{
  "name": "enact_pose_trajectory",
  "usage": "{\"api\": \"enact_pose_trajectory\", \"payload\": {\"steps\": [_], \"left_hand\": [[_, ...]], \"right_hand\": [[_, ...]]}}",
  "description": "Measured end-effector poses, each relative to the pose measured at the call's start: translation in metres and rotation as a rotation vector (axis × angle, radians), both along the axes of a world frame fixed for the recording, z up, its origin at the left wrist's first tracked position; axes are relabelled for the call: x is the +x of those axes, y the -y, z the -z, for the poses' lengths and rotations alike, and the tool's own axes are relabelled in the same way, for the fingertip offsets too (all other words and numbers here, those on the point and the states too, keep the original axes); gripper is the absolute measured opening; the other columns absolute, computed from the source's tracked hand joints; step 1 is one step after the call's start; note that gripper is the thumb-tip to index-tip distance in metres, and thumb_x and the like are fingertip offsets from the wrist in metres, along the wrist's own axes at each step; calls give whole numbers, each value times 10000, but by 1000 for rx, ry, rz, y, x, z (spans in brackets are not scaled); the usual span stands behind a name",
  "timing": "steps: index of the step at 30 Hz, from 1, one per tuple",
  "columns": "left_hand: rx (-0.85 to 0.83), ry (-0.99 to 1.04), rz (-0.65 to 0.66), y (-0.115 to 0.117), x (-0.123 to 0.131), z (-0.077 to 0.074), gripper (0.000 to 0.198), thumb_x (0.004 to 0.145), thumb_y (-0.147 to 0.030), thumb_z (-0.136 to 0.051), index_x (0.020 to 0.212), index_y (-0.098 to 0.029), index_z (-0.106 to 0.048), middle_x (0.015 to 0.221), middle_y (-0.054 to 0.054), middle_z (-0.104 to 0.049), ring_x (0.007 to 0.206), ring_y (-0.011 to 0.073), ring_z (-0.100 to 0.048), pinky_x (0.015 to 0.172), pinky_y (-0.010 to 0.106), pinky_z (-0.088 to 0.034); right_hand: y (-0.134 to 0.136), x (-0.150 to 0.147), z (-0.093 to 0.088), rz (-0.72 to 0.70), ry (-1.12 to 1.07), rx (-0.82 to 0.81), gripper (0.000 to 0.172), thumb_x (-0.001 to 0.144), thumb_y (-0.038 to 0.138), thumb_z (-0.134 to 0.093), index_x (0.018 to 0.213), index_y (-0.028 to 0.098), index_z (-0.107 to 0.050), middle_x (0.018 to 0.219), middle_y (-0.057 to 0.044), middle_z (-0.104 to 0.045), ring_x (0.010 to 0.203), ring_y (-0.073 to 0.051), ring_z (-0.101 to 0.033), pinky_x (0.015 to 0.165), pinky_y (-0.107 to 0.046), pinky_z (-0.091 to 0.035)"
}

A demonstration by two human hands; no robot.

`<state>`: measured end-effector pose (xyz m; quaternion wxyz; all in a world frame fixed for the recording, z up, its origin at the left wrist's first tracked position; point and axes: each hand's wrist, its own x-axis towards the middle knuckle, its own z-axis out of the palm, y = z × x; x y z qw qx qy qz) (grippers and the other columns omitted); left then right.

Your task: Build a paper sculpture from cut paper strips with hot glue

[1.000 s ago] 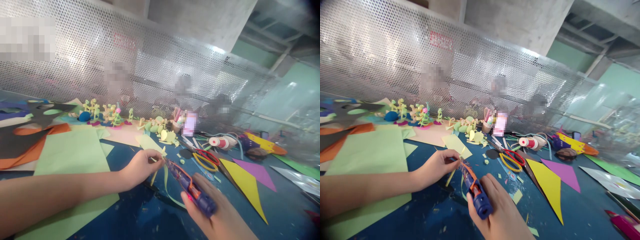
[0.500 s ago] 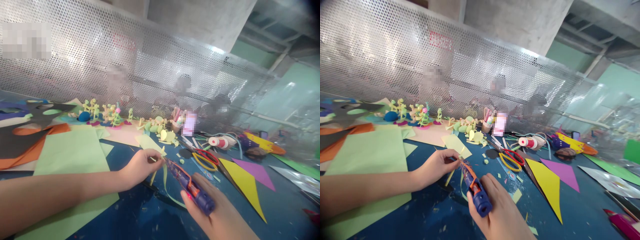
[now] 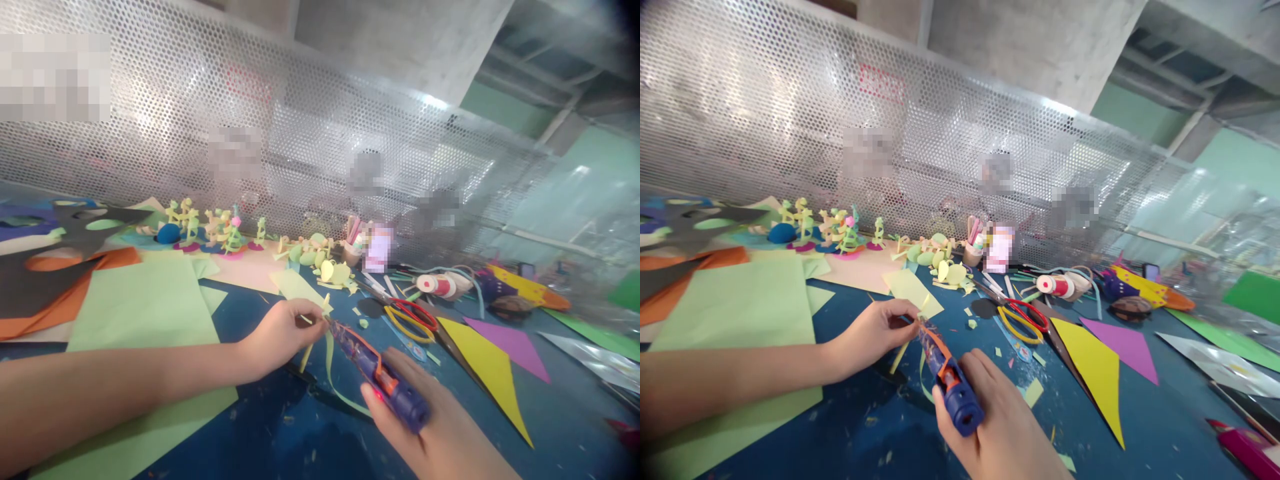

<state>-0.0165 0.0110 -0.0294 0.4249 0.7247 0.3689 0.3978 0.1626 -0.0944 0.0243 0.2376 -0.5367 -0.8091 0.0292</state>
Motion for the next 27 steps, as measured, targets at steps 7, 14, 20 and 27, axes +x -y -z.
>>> {"api": "enact_pose_trajectory", "payload": {"steps": [7,14,20,27], "left_hand": [[3,4,5,0,0,1,258,771,-405,-531,768,-165,-626,753,20,-628,637,130,-550,601,232,-448],[-7,11,16,-1,0,2,258,775,-408,-532,772,-165,-620,755,20,-625,644,129,-548,611,235,-445],[-17,14,21,-1,0,2,259,775,-410,-533,772,-166,-621,750,16,-622,634,124,-540,601,228,-434],[-28,-18,-15,2,1,-5,300,770,-445,-523,787,-171,-643,728,5,-617,615,121,-522,585,231,-412]], "right_hand": [[0,0,0,-14,17,14,147,857,300,-400,903,235,-523,767,-19,-609,692,-168,-618,613,-267,-508],[1,1,-1,15,14,-23,163,863,314,-388,838,221,-519,769,-16,-609,671,-152,-613,621,-262,-507],[0,-1,0,10,21,-13,198,861,313,-388,738,220,-513,762,-23,-624,677,-155,-624,623,-263,-517],[9,44,4,136,-17,42,251,838,422,-423,838,233,-589,746,-46,-685,667,-193,-664,607,-256,-547]]}}
